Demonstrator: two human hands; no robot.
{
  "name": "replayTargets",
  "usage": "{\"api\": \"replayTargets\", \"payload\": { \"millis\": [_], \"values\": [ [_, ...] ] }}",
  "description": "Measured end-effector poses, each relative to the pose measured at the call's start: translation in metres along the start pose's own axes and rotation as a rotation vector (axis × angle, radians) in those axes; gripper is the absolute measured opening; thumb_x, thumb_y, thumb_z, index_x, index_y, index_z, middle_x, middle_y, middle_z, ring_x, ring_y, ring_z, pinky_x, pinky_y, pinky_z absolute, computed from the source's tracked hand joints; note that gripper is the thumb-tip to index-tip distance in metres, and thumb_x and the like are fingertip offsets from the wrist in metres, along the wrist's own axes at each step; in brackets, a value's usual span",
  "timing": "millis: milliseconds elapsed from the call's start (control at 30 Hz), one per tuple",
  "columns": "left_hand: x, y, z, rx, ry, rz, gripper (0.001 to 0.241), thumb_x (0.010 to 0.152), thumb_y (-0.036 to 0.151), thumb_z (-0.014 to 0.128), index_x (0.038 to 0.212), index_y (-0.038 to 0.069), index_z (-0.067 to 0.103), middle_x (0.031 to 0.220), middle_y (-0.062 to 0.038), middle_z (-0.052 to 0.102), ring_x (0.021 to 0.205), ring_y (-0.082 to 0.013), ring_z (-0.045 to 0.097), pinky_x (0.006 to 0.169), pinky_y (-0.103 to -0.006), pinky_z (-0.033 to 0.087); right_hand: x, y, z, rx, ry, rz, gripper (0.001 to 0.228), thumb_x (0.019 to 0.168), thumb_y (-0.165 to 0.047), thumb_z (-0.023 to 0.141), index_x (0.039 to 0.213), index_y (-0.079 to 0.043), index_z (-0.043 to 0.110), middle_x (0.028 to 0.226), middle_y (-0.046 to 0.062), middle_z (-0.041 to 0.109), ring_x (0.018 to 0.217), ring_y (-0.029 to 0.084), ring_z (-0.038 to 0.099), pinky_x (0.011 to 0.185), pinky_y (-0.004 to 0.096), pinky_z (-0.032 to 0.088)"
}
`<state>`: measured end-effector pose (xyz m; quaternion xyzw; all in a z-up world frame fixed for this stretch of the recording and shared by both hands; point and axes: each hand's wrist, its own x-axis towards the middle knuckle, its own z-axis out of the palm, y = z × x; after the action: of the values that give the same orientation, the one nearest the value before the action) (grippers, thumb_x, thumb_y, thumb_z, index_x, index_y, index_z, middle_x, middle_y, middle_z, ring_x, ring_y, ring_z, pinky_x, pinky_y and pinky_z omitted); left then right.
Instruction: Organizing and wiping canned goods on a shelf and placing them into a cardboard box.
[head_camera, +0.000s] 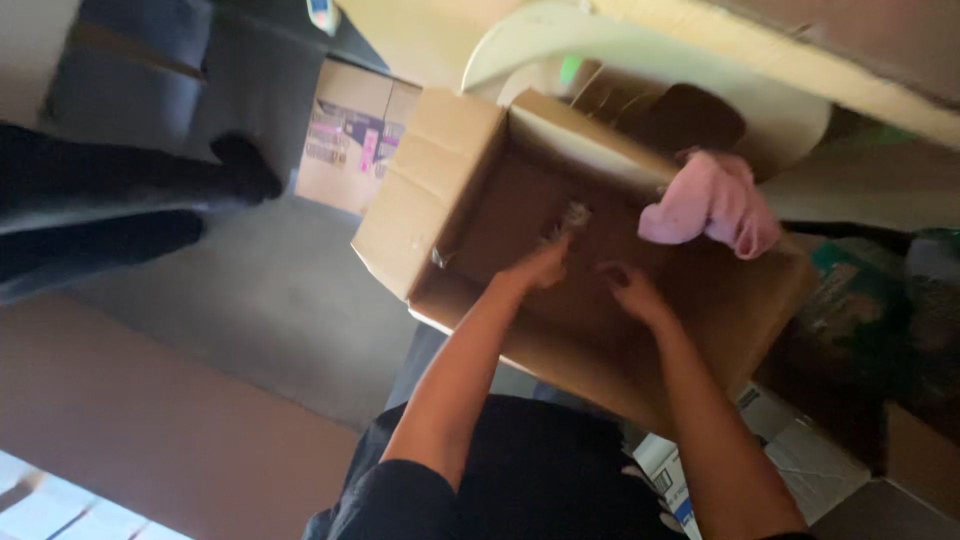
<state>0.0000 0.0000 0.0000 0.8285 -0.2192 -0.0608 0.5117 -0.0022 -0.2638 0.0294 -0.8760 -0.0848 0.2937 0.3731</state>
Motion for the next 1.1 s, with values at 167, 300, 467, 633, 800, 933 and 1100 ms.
{"api": "replayTargets", "payload": {
  "millis": [167,300,467,633,800,933,1100],
  "values": [
    [0.032,0.118,-0.095,-0.291,-0.274,-0.835,0.078,0.080,-0.007,0.042,0.154,0.008,0.024,0.141,-0.021,0.052,0.104,-0.0451,0.070,0.079,-0.0543,0.062,0.022,0.061,0.037,0.271,-0.025,-0.142,0.038,0.090,-0.005,0.060,0.127,-0.006,0.070,0.126,0.012,0.073,0.121,0.025,0.064,0.107,0.038,0.047],
    [0.026,0.030,-0.051,-0.738,-0.039,-1.100,0.065,0.102,0.007,0.034,0.162,0.015,0.010,0.122,-0.032,0.066,0.095,-0.0476,0.071,0.079,-0.0582,0.062,0.070,0.169,0.095,0.082,0.067,0.075,0.058,0.087,-0.012,0.068,0.141,-0.005,0.050,0.138,0.016,0.055,0.128,0.029,0.051,0.109,0.037,0.040],
    [0.035,0.065,-0.080,-1.189,0.271,-0.877,0.063,0.102,0.034,0.053,0.157,0.022,0.026,0.124,-0.011,0.071,0.102,-0.0234,0.071,0.091,-0.0414,0.058,0.073,0.081,0.073,-0.055,0.140,-0.133,0.097,0.073,-0.010,0.075,0.156,0.009,0.029,0.154,0.031,0.037,0.138,0.042,0.037,0.111,0.045,0.029],
    [0.027,0.102,-0.102,-1.154,0.178,-0.883,0.065,0.103,0.042,0.055,0.160,0.019,0.035,0.128,-0.002,0.068,0.112,-0.0189,0.064,0.089,-0.0394,0.051,0.105,0.006,0.060,0.057,0.008,-0.217,0.108,0.070,-0.012,0.081,0.157,0.003,0.020,0.155,0.030,0.036,0.139,0.040,0.038,0.112,0.044,0.031],
    [0.016,0.108,-0.113,-0.962,0.144,-0.973,0.066,0.094,0.039,0.060,0.154,0.025,0.036,0.134,-0.003,0.066,0.123,-0.0184,0.060,0.093,-0.0427,0.047,0.101,-0.048,0.046,0.170,-0.088,-0.264,0.121,0.066,-0.014,0.088,0.159,-0.002,0.011,0.155,0.028,0.035,0.139,0.038,0.039,0.113,0.044,0.033],
    [-0.012,0.019,-0.034,-0.692,0.396,-0.925,0.062,0.092,0.037,0.056,0.151,0.017,0.048,0.142,-0.007,0.060,0.129,-0.0258,0.055,0.104,-0.0439,0.045,0.052,-0.075,-0.006,0.231,-0.152,-0.241,0.132,0.064,-0.016,0.093,0.160,-0.007,0.004,0.155,0.027,0.035,0.139,0.036,0.040,0.114,0.043,0.035],
    [-0.014,0.049,-0.050,-0.285,0.463,-1.105,0.063,0.099,0.052,0.053,0.148,0.013,0.049,0.145,-0.012,0.053,0.131,-0.0325,0.050,0.107,-0.0474,0.042,-0.025,-0.190,-0.051,0.321,-0.202,-0.281,0.143,0.061,-0.018,0.099,0.160,-0.011,-0.004,0.155,0.026,0.034,0.139,0.034,0.041,0.115,0.043,0.036]
  ]
}}
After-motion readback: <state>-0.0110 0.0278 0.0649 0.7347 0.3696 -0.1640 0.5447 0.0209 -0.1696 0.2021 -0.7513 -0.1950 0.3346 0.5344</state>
